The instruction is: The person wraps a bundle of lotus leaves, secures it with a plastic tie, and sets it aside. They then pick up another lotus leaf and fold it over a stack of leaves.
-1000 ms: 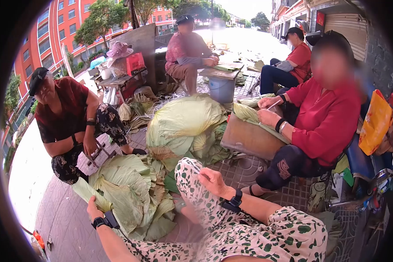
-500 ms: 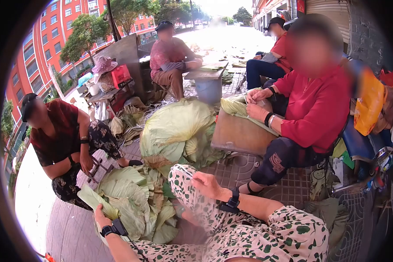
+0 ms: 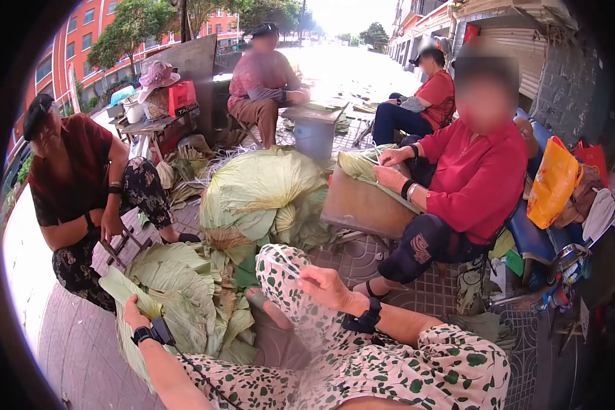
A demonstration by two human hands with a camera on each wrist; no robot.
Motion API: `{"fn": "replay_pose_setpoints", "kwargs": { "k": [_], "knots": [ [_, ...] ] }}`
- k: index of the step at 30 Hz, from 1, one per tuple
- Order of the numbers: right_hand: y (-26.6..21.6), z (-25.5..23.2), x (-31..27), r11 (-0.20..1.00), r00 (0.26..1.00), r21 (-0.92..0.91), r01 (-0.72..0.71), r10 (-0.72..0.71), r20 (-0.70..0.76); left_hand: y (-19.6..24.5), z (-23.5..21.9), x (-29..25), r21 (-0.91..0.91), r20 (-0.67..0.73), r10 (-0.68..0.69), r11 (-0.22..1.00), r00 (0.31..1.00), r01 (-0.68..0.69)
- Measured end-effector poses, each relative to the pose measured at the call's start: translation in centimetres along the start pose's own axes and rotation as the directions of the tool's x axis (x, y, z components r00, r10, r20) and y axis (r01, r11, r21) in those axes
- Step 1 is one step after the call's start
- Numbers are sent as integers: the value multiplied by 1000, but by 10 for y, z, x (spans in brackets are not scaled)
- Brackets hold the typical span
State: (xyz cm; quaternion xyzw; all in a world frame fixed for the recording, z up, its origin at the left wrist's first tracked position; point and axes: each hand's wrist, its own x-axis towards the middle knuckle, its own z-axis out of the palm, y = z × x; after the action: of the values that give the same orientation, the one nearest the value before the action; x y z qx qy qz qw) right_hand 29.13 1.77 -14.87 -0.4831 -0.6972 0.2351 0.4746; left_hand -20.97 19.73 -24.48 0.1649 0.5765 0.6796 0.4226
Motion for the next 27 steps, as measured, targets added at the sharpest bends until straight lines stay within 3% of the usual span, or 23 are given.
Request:
{"fn": "replay_pose_setpoints", "kwargs": {
  "k": [2,4,6,8,9,14,17,19,20,22,25,27],
  "knots": [
    [-4,2,-3,999,1000,-31,-17,17,6,-1,2,2,11,49,28,1000,998,-28],
    [0,5,-1,964,995,-246,103,-98,33,-5,12,15,-13,113,71,997,991,-70],
    [5,2,3,962,997,-264,70,-71,4,-15,20,45,-23,107,25,999,994,-22],
    [8,-1,6,970,997,-244,-20,37,66,-18,28,50,-15,97,14,1000,995,-13],
    [10,-3,4,972,999,-233,-9,21,50,-23,33,58,0,55,94,996,994,-94],
    [18,-11,-11,984,1000,-181,4,-9,-27,-25,50,53,-41,84,98,995,992,-95],
    [20,-14,-14,984,999,-177,9,-15,-32,-22,58,46,-71,212,112,993,971,-99],
    [19,-15,-12,981,1000,-194,3,-9,-30,-33,54,58,155,316,403,871,859,-466],
    [19,-14,-13,982,1000,-190,6,-11,-29,-28,54,52,156,314,407,869,858,-469],
    [20,-13,-13,973,998,-226,44,-50,-25,-20,59,37,59,195,165,982,967,-179],
    [16,-12,-18,975,998,-215,58,-57,14,-16,49,34,41,144,108,992,984,-115],
    [9,-16,-26,976,998,-214,38,-25,60,-17,40,36,39,149,134,989,980,-142]
  ]
}}
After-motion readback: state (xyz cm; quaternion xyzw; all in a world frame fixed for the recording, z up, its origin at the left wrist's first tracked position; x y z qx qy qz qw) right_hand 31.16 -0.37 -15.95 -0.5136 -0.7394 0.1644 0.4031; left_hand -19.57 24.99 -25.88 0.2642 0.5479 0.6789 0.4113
